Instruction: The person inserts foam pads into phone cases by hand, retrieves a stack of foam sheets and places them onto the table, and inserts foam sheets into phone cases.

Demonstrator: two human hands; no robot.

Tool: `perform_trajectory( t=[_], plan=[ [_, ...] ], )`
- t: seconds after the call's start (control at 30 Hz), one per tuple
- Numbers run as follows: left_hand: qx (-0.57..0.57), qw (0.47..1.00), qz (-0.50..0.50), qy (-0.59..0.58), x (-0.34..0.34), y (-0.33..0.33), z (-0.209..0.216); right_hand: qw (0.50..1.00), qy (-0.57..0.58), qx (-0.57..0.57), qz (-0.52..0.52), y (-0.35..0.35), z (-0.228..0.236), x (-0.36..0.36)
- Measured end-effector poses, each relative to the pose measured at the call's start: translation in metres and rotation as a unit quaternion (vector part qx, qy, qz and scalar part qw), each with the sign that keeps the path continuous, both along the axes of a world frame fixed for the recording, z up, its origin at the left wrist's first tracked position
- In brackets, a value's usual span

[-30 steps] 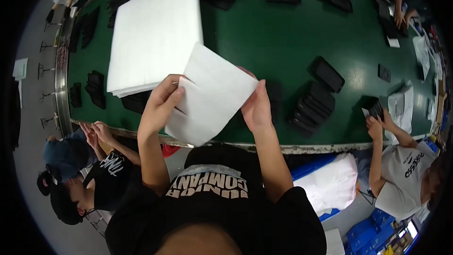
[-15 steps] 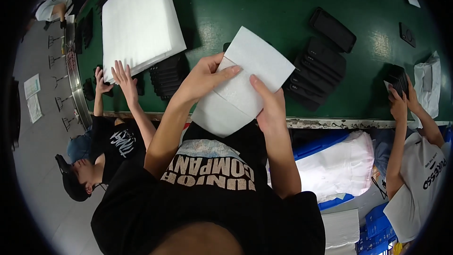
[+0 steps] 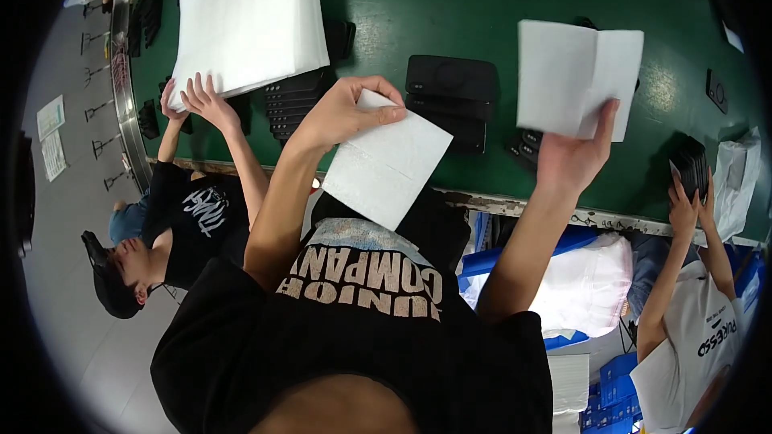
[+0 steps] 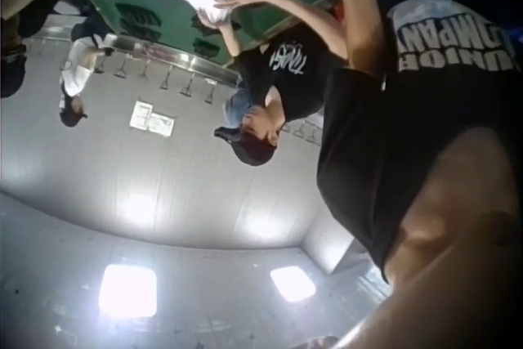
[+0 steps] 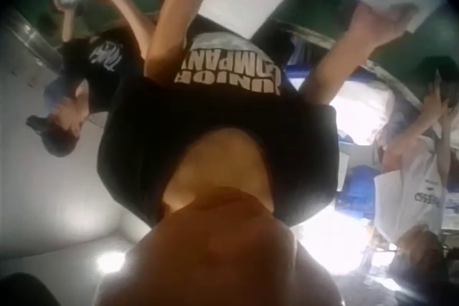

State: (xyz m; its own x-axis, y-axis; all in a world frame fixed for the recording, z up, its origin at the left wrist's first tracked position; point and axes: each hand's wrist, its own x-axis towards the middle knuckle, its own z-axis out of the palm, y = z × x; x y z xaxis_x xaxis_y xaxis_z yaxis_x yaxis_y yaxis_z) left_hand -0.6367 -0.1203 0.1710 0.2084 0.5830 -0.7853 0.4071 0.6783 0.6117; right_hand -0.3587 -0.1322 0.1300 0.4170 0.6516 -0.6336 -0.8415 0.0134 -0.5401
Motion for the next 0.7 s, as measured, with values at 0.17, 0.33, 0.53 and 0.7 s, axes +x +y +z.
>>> perform_trajectory(
  t=[0.17, 0.33, 0.53, 0.7],
  plan=[
    [0.06, 0.996, -0.069, -0.017, 0.001, 0.006, -0.006, 0.969, 0.025, -0.13, 0.211, -0.017, 0.038, -0.049],
    [0.071, 0.987, 0.089, -0.111, 0.024, 0.012, -0.02, 0.872, -0.111, -0.091, 0.468, -0.039, 0.019, -0.049],
    [-0.047, 0.87, 0.334, -0.36, 0.009, -0.042, -0.013, 0.971, -0.076, -0.124, 0.189, -0.049, 0.013, -0.077],
    [0.014, 0.952, 0.285, -0.111, 0.043, -0.045, 0.002, 0.949, -0.193, -0.121, 0.216, -0.059, 0.017, -0.109]
  ],
)
